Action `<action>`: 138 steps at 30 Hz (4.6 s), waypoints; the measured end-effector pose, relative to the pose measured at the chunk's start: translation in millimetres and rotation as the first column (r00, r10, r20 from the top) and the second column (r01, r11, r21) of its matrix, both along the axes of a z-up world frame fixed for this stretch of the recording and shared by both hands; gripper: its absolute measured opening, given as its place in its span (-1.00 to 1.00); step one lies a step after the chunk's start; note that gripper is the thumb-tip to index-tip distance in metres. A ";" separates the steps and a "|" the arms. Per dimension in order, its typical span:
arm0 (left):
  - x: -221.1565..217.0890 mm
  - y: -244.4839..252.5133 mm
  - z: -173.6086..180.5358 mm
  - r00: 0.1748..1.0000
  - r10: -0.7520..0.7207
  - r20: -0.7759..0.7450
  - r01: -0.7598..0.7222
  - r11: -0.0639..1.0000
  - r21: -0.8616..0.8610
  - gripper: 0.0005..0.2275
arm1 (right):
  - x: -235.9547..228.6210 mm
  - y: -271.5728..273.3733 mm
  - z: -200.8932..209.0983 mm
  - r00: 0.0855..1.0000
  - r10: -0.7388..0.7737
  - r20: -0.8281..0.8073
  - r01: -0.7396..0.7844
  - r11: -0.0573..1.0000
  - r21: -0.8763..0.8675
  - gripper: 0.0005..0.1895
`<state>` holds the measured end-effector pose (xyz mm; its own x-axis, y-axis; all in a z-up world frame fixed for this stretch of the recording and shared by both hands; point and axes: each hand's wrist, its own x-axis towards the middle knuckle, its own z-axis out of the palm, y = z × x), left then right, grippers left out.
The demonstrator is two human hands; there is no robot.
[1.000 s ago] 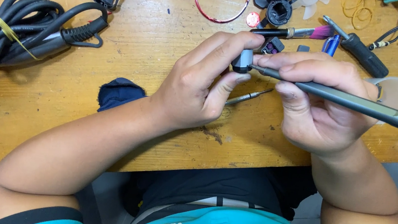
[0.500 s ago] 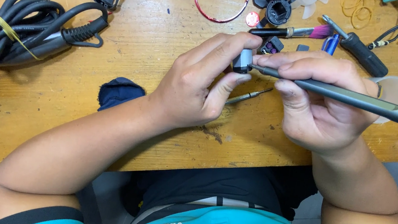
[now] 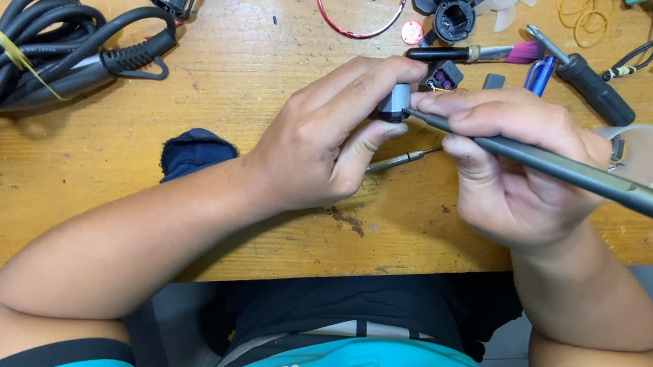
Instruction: Cleaning a small component with a cloth and inspecting an electrical switch from a disassembled hair dryer.
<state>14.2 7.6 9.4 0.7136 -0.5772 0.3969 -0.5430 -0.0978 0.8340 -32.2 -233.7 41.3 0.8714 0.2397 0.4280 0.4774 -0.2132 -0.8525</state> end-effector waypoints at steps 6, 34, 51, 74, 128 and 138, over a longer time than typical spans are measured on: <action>-2.1 0.0 2.3 1.000 -0.019 0.016 0.019 1.000 0.000 -0.69 | 0.1 6.0 5.7 0.987 -0.023 0.158 0.039 0.994 -0.102 -0.87; -11.9 -1.8 -1.4 0.997 0.052 -0.053 -0.052 0.999 0.003 -0.64 | -0.8 13.4 -6.5 0.903 -0.007 0.429 0.109 0.971 -0.215 -0.87; -15.4 -4.5 5.4 0.993 0.085 -0.088 -0.087 0.996 -0.020 -0.66 | -4.8 7.3 -0.4 0.883 0.110 0.457 0.063 0.936 -0.347 -0.88; -4.3 -7.9 0.4 0.986 0.126 -0.113 -0.132 0.990 -0.054 -0.63 | -9.6 -13.9 30.2 0.991 -0.034 -0.130 0.032 0.999 -0.019 -0.46; -9.0 -3.8 7.1 0.966 0.045 0.253 -0.069 0.994 0.084 -0.75 | -75.8 36.8 20.6 0.799 -0.397 -0.451 0.293 0.913 -0.283 -0.73; -14.8 -8.1 3.2 0.970 0.087 0.227 -0.114 0.988 0.107 -0.73 | -78.3 33.0 5.5 0.918 -0.381 -0.114 0.296 0.846 -0.442 -0.74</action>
<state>-0.6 -0.5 12.6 0.6727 -0.5595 0.4841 -0.6946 -0.2521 0.6738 -110.5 -200.7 46.8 0.9840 0.0304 0.1757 0.1493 -0.6795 -0.7183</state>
